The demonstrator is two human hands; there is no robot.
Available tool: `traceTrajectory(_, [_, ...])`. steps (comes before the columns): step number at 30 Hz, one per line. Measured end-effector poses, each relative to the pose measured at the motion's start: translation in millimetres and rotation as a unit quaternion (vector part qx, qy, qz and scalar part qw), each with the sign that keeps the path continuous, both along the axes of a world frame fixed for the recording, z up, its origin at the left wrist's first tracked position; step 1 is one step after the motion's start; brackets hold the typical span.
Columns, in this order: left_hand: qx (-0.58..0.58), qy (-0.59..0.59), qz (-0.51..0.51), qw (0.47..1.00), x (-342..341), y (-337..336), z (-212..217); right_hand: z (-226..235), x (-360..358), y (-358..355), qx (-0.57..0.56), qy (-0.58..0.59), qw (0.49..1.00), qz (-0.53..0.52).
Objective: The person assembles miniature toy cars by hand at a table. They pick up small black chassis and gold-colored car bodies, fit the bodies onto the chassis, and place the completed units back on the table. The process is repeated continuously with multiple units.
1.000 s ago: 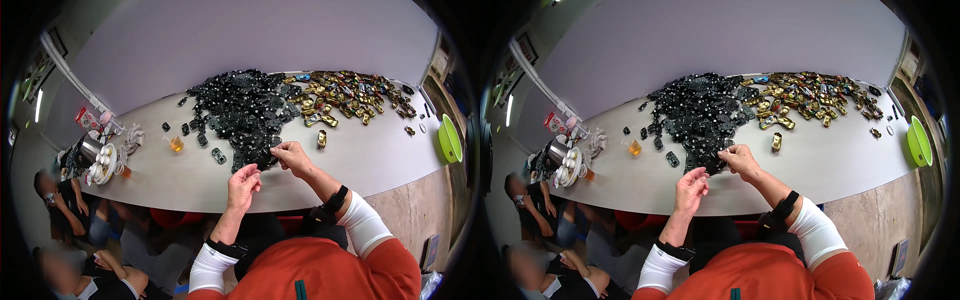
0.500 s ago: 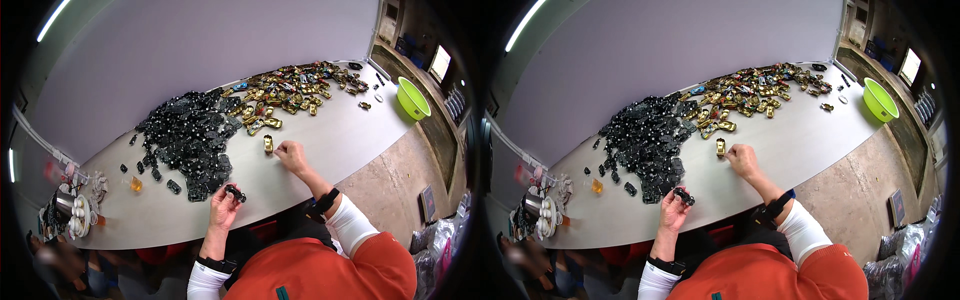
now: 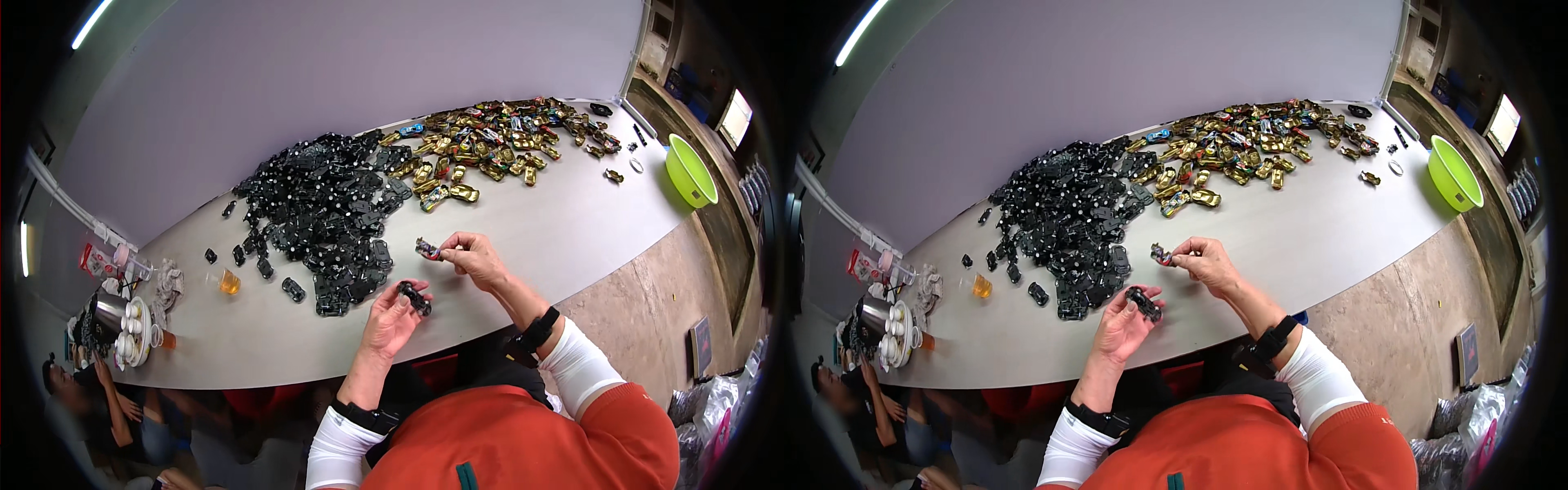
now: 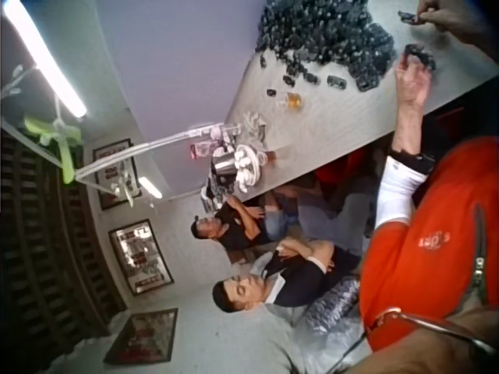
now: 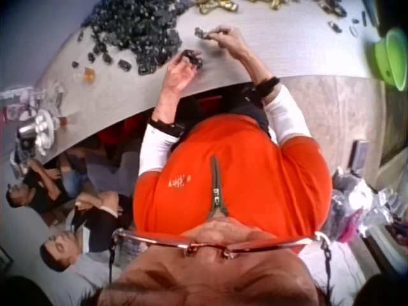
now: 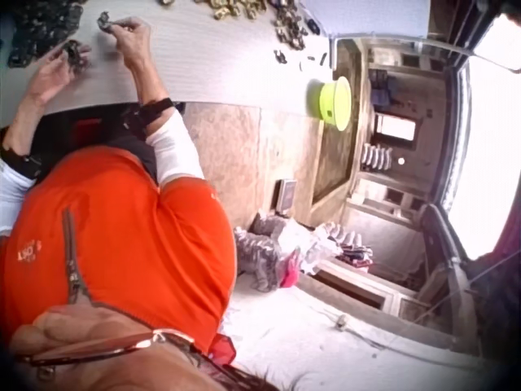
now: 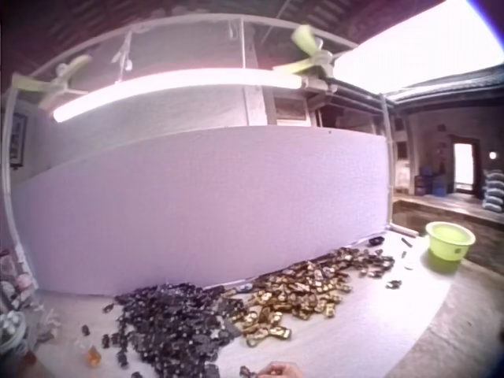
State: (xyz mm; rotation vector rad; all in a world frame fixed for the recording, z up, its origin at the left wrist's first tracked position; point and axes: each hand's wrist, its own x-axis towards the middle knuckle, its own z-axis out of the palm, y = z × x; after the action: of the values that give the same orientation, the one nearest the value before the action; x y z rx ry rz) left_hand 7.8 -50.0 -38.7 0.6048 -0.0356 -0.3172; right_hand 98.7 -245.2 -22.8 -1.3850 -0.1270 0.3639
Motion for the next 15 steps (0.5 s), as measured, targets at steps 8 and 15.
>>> traceTrajectory(8, [-0.009,-0.003,0.041,0.999,22.6,-13.3,-6.7,-7.6,-14.6,4.3,0.103,0.045,0.994,-0.008])
traceTrajectory(15, [0.026,0.024,0.05,0.998,20.6,-7.4,-8.0,-5.3,15.2,-21.6,0.041,0.073,0.996,-0.033])
